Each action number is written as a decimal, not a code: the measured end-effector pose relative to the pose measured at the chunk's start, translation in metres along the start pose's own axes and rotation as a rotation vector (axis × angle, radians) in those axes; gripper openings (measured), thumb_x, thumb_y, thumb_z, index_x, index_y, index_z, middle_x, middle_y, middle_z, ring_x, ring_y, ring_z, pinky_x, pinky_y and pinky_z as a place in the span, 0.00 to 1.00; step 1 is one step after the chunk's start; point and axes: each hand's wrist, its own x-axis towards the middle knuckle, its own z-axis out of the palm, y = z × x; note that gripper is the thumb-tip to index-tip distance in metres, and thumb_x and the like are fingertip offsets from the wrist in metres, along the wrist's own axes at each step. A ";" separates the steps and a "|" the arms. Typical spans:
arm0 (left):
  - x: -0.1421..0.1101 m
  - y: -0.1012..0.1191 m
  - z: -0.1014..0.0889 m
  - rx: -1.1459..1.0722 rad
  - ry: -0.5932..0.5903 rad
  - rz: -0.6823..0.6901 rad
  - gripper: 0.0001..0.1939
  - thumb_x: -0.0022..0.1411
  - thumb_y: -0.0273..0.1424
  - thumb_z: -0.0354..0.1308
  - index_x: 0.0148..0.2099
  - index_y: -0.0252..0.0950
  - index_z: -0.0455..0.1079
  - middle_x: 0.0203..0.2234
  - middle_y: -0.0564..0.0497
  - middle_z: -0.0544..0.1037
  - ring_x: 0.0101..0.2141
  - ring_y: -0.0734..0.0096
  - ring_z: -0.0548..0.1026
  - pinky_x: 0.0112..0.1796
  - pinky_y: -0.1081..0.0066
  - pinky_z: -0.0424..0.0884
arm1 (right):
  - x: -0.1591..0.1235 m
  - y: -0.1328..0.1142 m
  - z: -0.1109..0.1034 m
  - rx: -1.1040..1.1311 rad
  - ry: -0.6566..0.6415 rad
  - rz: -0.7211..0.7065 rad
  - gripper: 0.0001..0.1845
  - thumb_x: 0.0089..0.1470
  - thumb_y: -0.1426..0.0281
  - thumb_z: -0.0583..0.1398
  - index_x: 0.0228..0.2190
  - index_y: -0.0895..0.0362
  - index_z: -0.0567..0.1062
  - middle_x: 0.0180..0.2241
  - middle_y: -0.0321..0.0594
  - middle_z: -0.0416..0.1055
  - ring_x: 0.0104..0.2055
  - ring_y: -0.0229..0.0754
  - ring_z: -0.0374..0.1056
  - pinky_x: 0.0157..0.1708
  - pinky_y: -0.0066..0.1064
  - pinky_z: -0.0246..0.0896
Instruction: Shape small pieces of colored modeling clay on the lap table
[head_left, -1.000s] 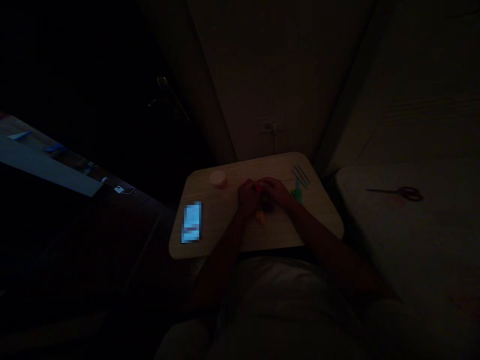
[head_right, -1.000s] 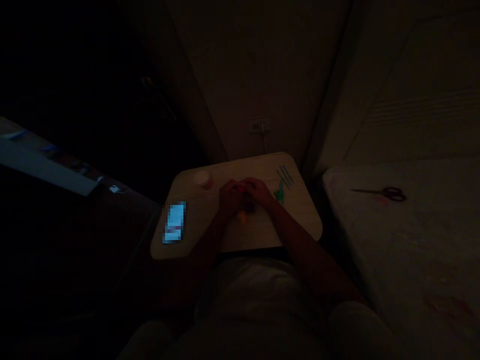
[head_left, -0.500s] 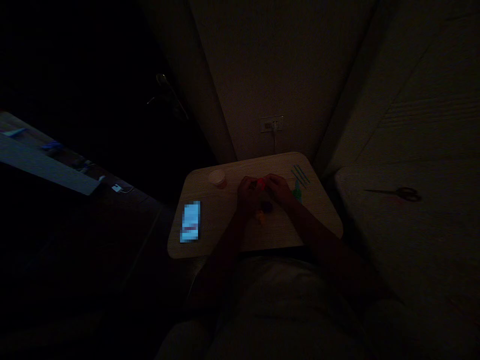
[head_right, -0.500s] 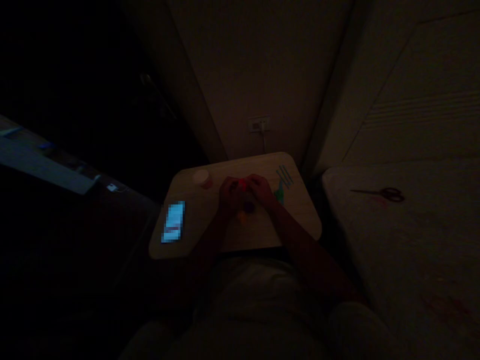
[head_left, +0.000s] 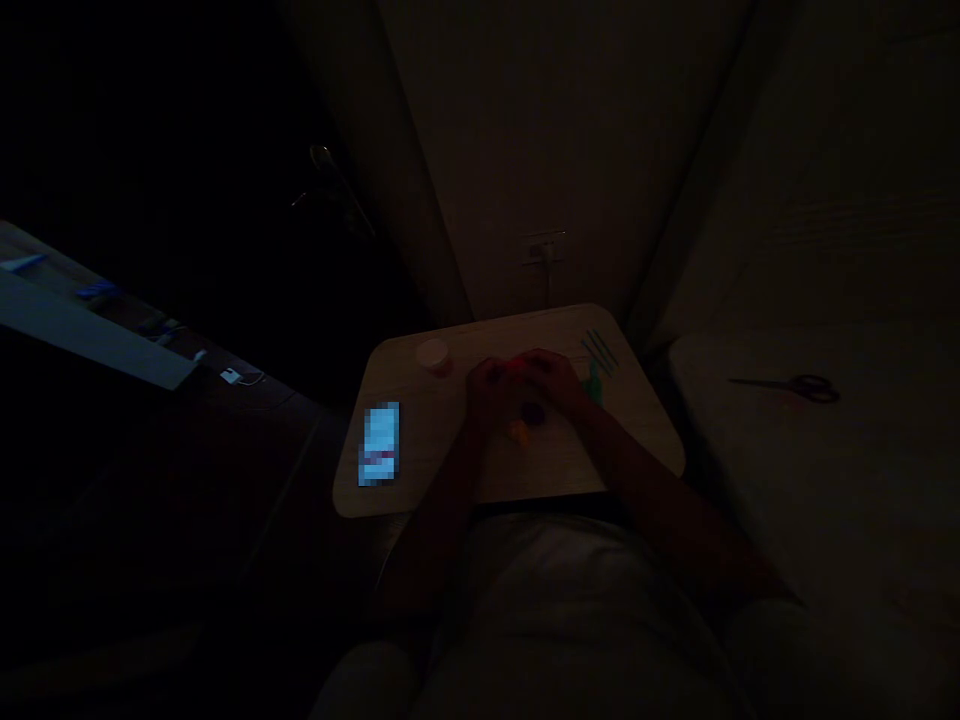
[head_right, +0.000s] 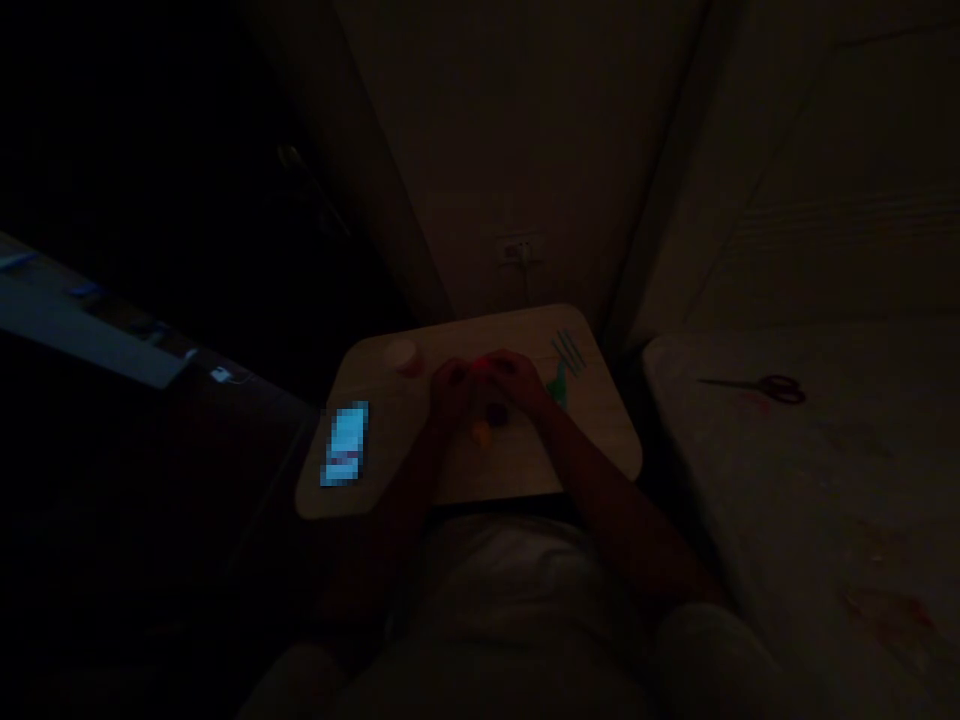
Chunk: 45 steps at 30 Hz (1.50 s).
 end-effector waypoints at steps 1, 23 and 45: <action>-0.001 0.000 0.000 -0.017 -0.006 -0.004 0.16 0.53 0.41 0.69 0.28 0.36 0.68 0.22 0.56 0.72 0.26 0.74 0.69 0.30 0.73 0.65 | 0.000 0.000 0.000 -0.016 0.002 0.002 0.21 0.42 0.54 0.71 0.34 0.56 0.81 0.34 0.42 0.81 0.37 0.46 0.75 0.39 0.36 0.71; -0.005 0.005 0.007 0.102 -0.135 0.180 0.11 0.64 0.38 0.61 0.45 0.37 0.71 0.39 0.48 0.79 0.40 0.65 0.77 0.43 0.67 0.72 | 0.003 0.009 -0.007 -0.068 0.087 -0.121 0.14 0.42 0.63 0.70 0.33 0.55 0.82 0.35 0.41 0.80 0.39 0.46 0.74 0.42 0.37 0.70; -0.008 0.011 0.002 0.313 -0.058 0.316 0.11 0.66 0.28 0.55 0.47 0.39 0.75 0.43 0.45 0.71 0.45 0.59 0.72 0.48 0.61 0.71 | -0.006 -0.007 0.000 0.013 -0.010 0.026 0.25 0.39 0.55 0.74 0.38 0.57 0.83 0.37 0.44 0.82 0.39 0.48 0.76 0.42 0.38 0.71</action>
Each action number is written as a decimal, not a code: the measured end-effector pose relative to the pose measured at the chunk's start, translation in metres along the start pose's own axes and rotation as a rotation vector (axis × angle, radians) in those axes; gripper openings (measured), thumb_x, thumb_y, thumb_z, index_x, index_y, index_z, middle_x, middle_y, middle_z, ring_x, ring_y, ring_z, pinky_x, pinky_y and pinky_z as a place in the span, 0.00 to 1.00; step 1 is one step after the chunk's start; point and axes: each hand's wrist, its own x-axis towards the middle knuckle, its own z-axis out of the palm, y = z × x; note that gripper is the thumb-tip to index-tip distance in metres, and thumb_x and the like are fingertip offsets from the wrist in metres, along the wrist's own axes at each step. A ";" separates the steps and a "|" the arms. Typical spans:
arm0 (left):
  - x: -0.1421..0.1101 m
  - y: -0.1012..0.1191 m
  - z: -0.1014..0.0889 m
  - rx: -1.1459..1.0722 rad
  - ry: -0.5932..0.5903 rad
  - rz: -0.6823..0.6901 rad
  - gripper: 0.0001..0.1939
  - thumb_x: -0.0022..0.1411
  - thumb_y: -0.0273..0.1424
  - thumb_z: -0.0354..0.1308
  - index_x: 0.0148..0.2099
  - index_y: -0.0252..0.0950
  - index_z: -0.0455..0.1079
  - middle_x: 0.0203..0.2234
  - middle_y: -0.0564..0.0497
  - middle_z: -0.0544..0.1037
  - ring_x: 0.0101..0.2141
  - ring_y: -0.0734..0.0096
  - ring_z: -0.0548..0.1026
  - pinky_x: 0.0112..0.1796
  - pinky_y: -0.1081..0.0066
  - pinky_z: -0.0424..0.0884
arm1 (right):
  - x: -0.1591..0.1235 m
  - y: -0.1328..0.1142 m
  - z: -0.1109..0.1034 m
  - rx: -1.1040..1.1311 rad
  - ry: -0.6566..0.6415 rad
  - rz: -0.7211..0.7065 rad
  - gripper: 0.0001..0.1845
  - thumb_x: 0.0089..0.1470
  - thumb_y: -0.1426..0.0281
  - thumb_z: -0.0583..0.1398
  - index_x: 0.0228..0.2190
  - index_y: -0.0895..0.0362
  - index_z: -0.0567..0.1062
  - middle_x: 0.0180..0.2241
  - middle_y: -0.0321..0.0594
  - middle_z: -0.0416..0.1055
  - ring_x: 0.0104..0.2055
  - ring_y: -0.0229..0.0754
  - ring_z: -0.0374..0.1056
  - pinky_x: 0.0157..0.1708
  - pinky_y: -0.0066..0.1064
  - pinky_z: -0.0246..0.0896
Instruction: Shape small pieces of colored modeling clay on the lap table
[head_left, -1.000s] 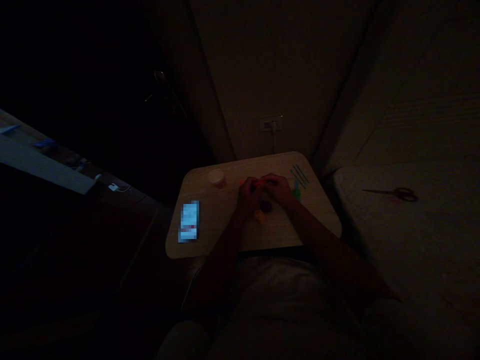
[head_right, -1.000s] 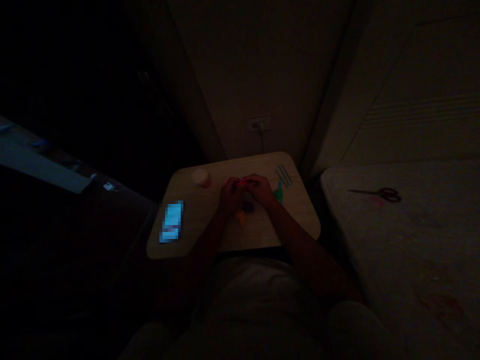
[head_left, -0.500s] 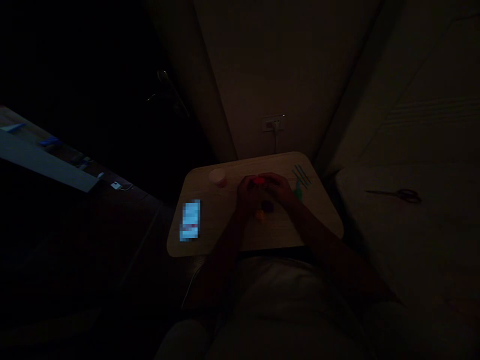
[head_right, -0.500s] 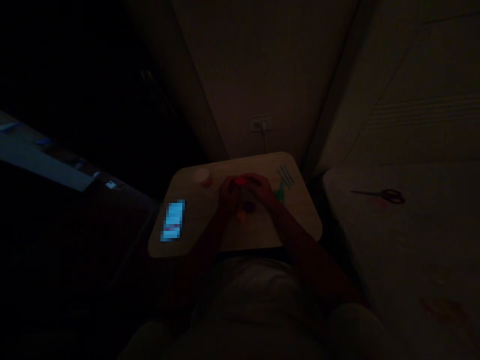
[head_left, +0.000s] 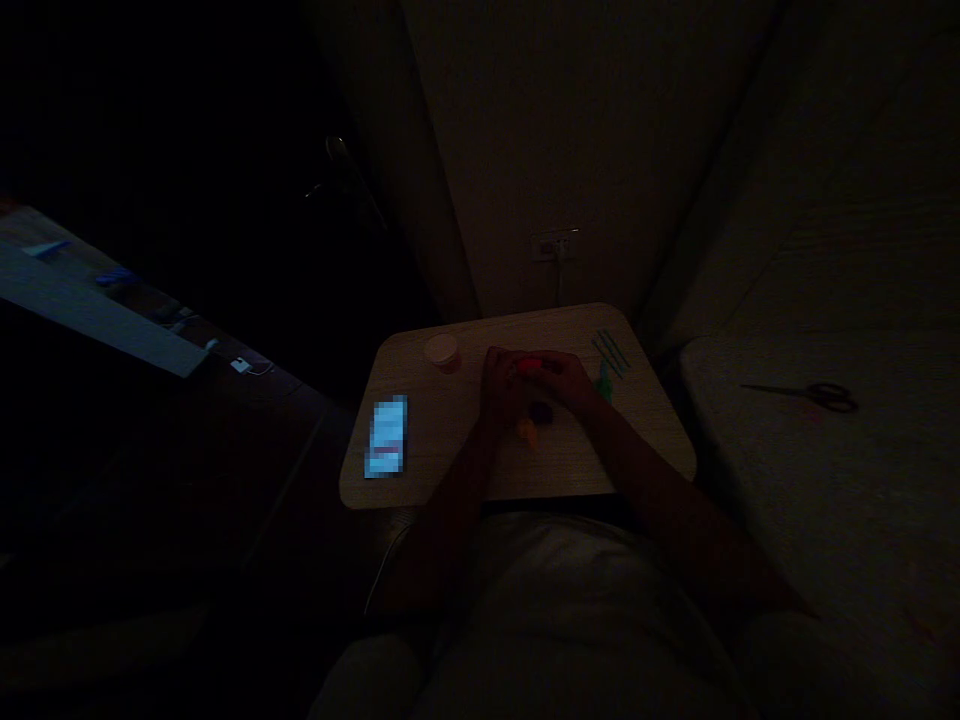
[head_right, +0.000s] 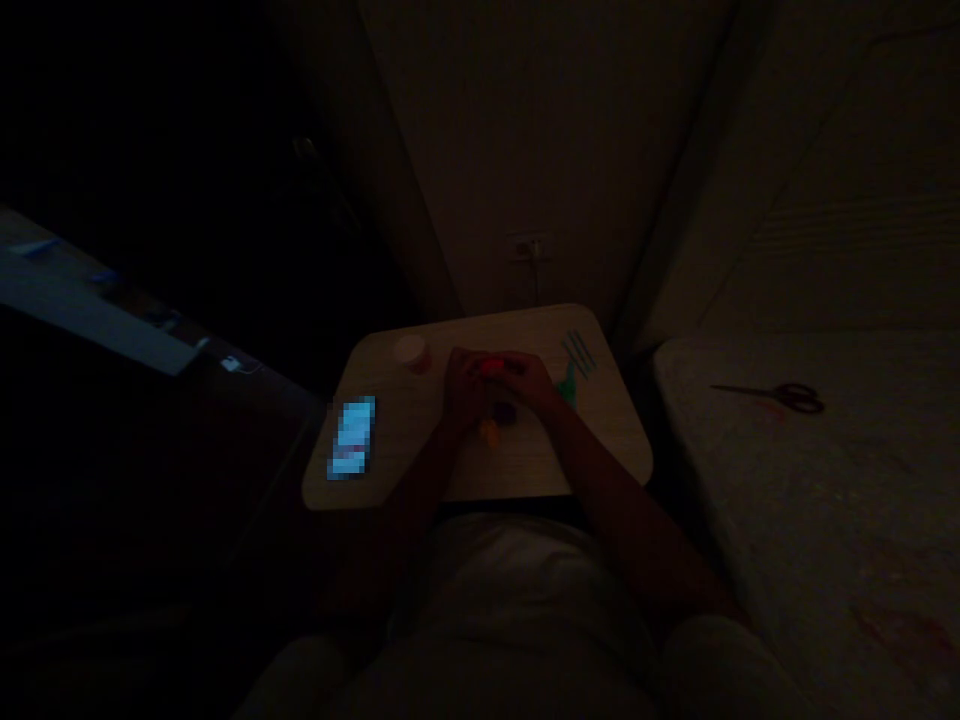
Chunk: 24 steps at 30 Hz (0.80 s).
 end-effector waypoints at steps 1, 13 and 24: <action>0.000 0.001 0.000 0.032 -0.004 0.010 0.12 0.66 0.27 0.54 0.49 0.39 0.75 0.43 0.44 0.71 0.45 0.58 0.72 0.49 0.61 0.70 | 0.000 0.001 0.000 -0.010 0.011 -0.003 0.25 0.39 0.55 0.73 0.37 0.57 0.83 0.37 0.44 0.82 0.39 0.47 0.76 0.41 0.38 0.71; -0.007 -0.003 0.004 0.529 -0.043 -0.107 0.15 0.56 0.21 0.57 0.45 0.38 0.73 0.49 0.37 0.70 0.50 0.45 0.68 0.52 0.48 0.65 | 0.007 0.004 -0.005 -0.093 0.206 -0.060 0.22 0.46 0.52 0.69 0.37 0.56 0.79 0.38 0.44 0.80 0.41 0.48 0.75 0.40 0.37 0.71; -0.001 -0.017 -0.014 0.435 0.050 -0.106 0.14 0.54 0.16 0.53 0.39 0.37 0.70 0.50 0.40 0.69 0.56 0.47 0.65 0.59 0.45 0.57 | 0.004 0.001 -0.002 -0.151 0.142 -0.054 0.19 0.45 0.54 0.69 0.33 0.56 0.80 0.35 0.42 0.80 0.37 0.46 0.73 0.37 0.34 0.69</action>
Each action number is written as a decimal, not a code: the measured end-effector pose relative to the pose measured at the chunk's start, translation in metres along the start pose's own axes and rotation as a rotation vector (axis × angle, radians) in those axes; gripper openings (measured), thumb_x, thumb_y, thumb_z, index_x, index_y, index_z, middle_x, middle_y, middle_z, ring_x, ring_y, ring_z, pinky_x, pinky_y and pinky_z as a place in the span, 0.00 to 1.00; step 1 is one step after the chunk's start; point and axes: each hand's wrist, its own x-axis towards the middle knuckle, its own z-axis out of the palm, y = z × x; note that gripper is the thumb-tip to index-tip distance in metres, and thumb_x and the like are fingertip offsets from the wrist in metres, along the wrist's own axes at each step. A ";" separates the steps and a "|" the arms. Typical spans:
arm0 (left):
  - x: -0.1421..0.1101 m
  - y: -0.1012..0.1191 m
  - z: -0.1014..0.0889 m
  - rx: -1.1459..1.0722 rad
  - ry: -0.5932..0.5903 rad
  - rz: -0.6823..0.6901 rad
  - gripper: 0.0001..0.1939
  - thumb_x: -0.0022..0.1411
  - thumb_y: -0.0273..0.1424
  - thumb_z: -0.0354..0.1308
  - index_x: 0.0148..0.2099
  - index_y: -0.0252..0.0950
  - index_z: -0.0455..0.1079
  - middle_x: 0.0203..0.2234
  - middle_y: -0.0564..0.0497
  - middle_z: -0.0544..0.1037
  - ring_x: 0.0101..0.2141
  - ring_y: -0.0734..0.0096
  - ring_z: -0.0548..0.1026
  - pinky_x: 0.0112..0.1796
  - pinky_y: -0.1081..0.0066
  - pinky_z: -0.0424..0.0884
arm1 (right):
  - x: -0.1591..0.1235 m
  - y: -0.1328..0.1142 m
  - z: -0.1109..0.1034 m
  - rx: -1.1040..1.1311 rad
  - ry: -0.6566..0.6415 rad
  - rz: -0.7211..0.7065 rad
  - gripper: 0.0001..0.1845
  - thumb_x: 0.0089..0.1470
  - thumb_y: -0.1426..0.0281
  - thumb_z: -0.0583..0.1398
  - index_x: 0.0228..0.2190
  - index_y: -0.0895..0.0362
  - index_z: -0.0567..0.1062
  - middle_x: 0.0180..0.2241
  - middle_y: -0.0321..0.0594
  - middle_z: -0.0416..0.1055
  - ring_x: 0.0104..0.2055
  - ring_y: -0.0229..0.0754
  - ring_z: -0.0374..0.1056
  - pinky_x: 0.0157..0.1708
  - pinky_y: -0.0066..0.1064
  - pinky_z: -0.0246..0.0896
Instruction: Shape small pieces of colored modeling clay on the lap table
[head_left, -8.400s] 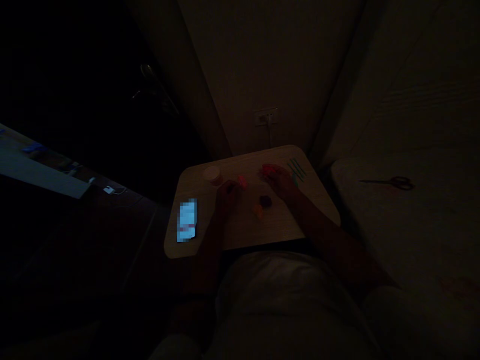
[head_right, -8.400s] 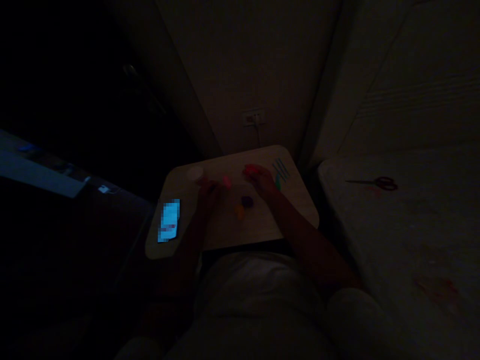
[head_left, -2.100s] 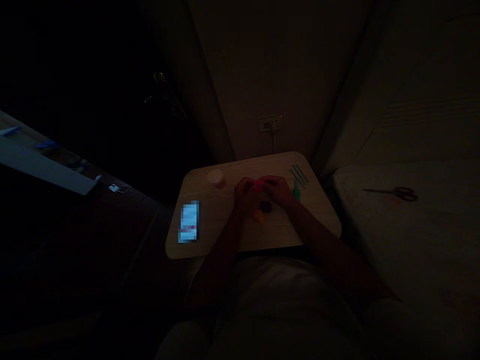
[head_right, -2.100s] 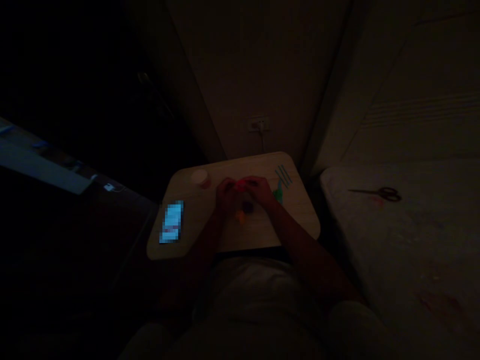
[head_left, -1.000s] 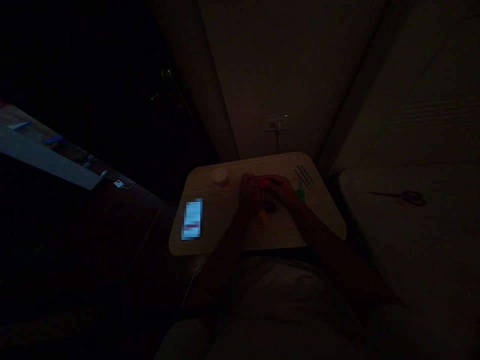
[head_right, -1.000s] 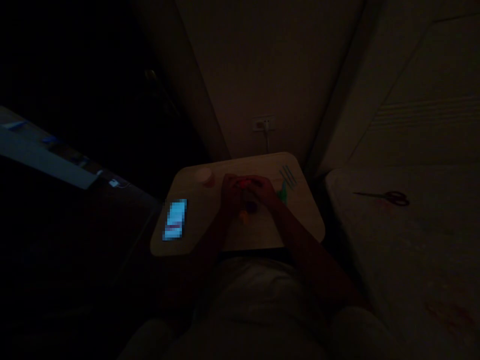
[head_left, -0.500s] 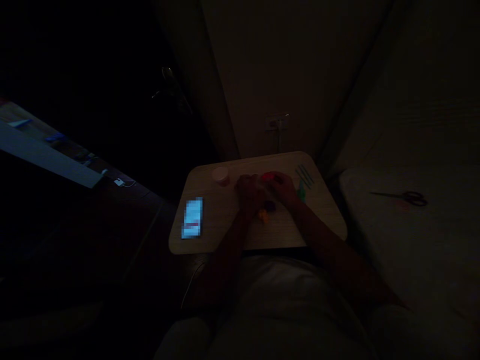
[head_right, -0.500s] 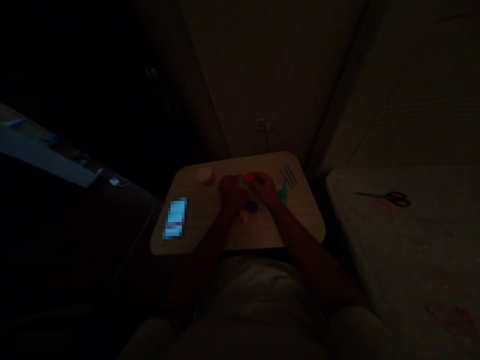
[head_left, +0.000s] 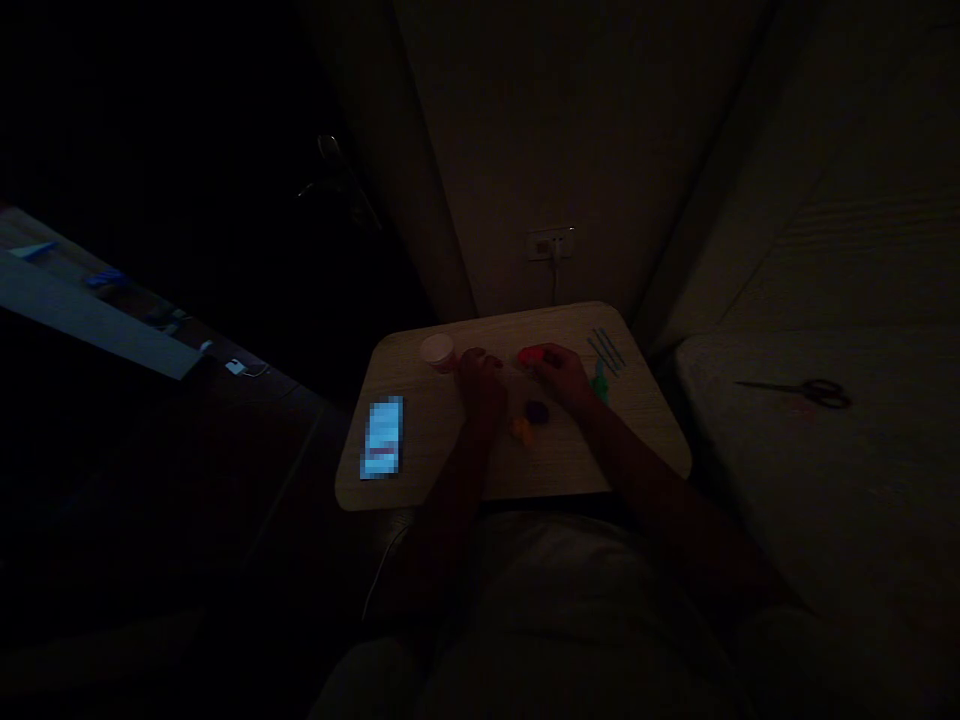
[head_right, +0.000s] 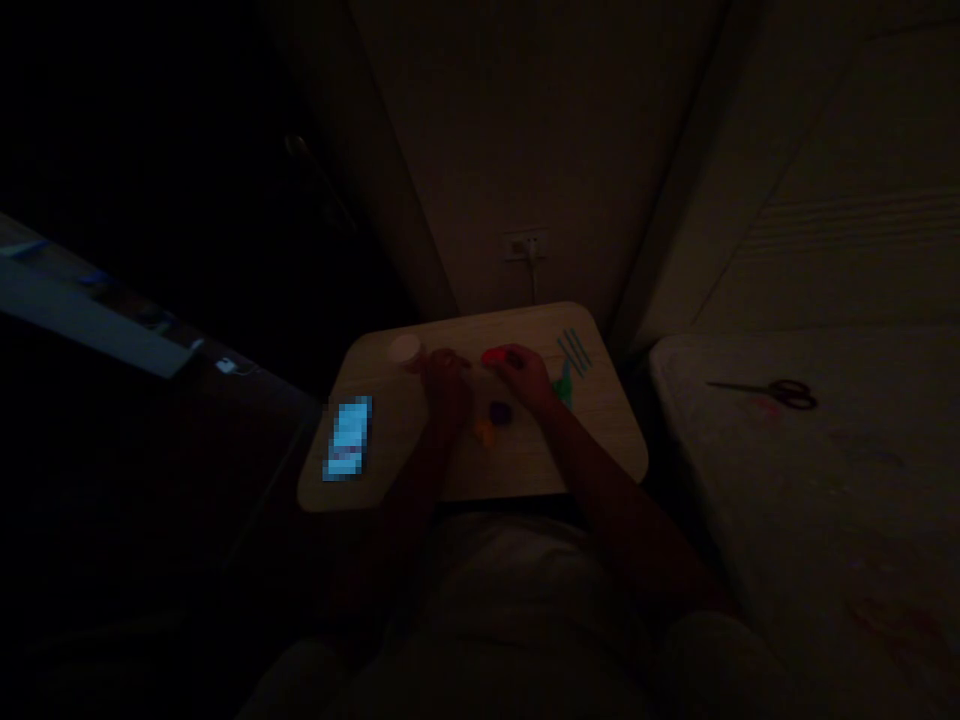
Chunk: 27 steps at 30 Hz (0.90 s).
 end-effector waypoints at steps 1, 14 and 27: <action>-0.001 0.001 -0.001 -0.001 -0.001 0.009 0.15 0.53 0.16 0.54 0.40 0.38 0.70 0.51 0.40 0.69 0.56 0.47 0.64 0.60 0.45 0.57 | -0.001 0.000 -0.001 -0.012 -0.014 0.002 0.18 0.46 0.55 0.69 0.31 0.56 0.79 0.34 0.42 0.80 0.35 0.45 0.73 0.35 0.33 0.68; -0.003 0.016 -0.002 -0.357 -0.164 0.187 0.12 0.66 0.38 0.60 0.48 0.38 0.70 0.42 0.45 0.74 0.45 0.61 0.72 0.49 0.63 0.69 | -0.001 0.009 -0.002 -0.011 -0.207 -0.038 0.16 0.44 0.56 0.68 0.29 0.55 0.81 0.30 0.38 0.79 0.35 0.46 0.73 0.38 0.34 0.67; -0.002 0.016 -0.004 -0.413 -0.217 0.143 0.12 0.71 0.39 0.52 0.39 0.38 0.71 0.34 0.48 0.75 0.37 0.64 0.71 0.42 0.66 0.67 | -0.001 0.006 -0.001 0.017 -0.176 -0.019 0.26 0.51 0.44 0.62 0.24 0.55 0.74 0.23 0.36 0.69 0.27 0.40 0.63 0.28 0.30 0.60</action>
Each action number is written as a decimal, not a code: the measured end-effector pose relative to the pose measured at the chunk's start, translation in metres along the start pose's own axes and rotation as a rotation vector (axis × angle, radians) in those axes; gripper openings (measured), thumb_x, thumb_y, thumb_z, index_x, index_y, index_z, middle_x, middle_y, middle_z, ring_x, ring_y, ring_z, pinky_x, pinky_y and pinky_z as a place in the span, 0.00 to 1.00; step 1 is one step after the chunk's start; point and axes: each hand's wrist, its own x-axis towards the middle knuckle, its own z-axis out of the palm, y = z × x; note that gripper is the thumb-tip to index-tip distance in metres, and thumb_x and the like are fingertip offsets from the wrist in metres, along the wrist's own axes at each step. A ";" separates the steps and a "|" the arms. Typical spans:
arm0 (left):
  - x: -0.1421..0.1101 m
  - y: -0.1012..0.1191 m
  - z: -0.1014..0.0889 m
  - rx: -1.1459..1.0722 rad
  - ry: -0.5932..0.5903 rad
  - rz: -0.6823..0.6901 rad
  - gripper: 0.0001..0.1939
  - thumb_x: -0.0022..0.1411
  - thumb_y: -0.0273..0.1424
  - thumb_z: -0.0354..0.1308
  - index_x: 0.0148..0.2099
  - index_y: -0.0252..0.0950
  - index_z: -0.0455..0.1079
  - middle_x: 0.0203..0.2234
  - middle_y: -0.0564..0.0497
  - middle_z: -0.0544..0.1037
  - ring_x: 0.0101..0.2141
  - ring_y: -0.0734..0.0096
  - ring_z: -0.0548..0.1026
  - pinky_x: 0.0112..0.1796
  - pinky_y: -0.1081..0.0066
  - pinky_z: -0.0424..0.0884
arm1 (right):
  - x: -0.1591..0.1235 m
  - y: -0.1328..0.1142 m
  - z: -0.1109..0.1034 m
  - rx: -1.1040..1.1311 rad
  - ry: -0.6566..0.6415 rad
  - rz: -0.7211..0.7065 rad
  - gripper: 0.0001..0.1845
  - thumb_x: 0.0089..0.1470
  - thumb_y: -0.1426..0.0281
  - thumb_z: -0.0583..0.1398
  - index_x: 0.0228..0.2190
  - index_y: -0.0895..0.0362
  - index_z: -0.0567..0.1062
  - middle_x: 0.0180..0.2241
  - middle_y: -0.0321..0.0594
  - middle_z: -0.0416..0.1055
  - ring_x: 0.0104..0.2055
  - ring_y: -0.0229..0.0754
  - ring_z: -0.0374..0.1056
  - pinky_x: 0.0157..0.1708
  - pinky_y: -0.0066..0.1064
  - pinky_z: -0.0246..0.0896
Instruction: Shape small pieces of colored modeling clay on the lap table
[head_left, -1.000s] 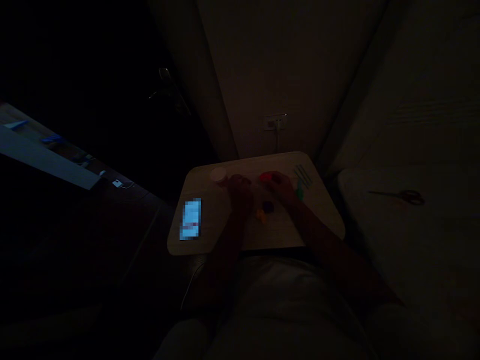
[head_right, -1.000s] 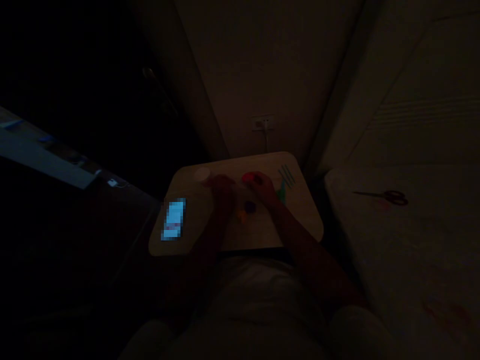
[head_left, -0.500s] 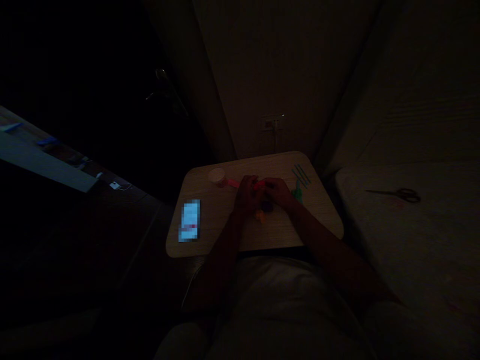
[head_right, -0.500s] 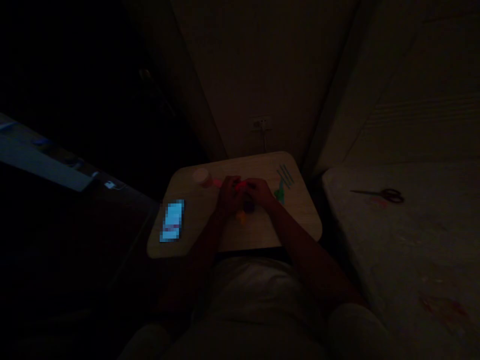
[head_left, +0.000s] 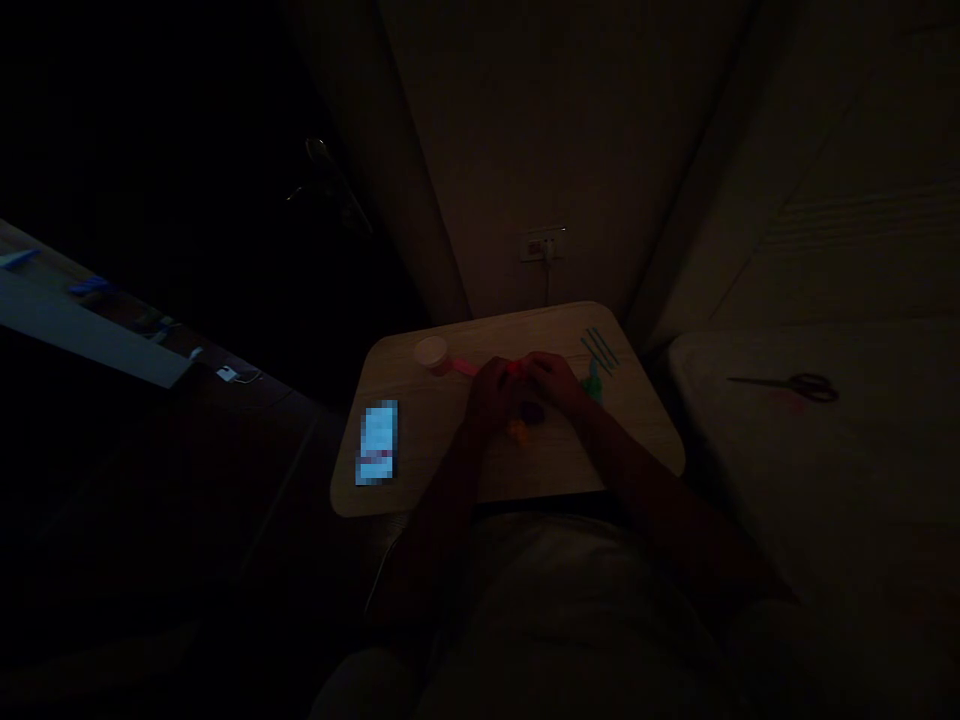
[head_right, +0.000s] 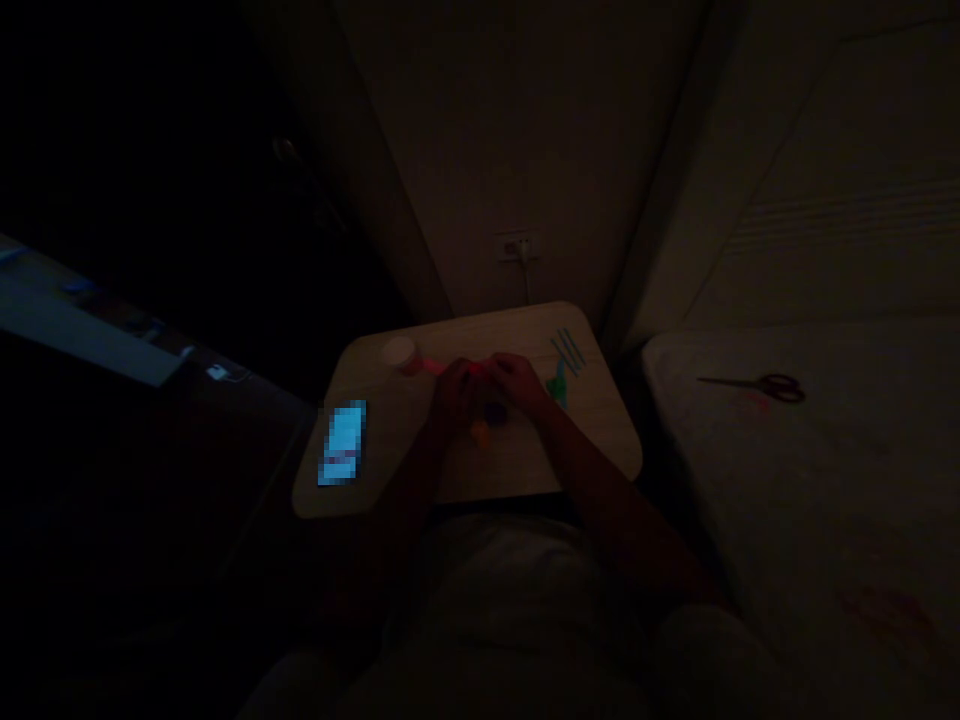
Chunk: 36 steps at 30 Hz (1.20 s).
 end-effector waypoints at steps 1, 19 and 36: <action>0.000 -0.001 0.000 0.005 -0.014 0.003 0.13 0.71 0.39 0.52 0.38 0.38 0.71 0.33 0.48 0.75 0.36 0.65 0.71 0.41 0.66 0.67 | 0.000 0.001 -0.001 -0.027 0.001 -0.008 0.25 0.51 0.45 0.63 0.24 0.55 0.74 0.23 0.35 0.69 0.27 0.40 0.63 0.28 0.30 0.59; 0.000 -0.001 -0.001 -0.051 0.088 -0.070 0.12 0.71 0.37 0.52 0.36 0.37 0.70 0.30 0.52 0.75 0.33 0.70 0.72 0.37 0.70 0.67 | 0.002 0.001 0.000 -0.058 0.058 -0.031 0.17 0.52 0.55 0.62 0.24 0.56 0.75 0.25 0.37 0.70 0.29 0.41 0.63 0.31 0.31 0.58; 0.002 -0.013 0.001 -0.039 0.075 -0.062 0.13 0.74 0.36 0.47 0.36 0.38 0.63 0.30 0.52 0.71 0.32 0.69 0.69 0.36 0.69 0.65 | -0.003 -0.004 0.003 -0.259 -0.089 -0.083 0.15 0.48 0.60 0.65 0.34 0.58 0.78 0.30 0.38 0.73 0.32 0.41 0.64 0.33 0.30 0.58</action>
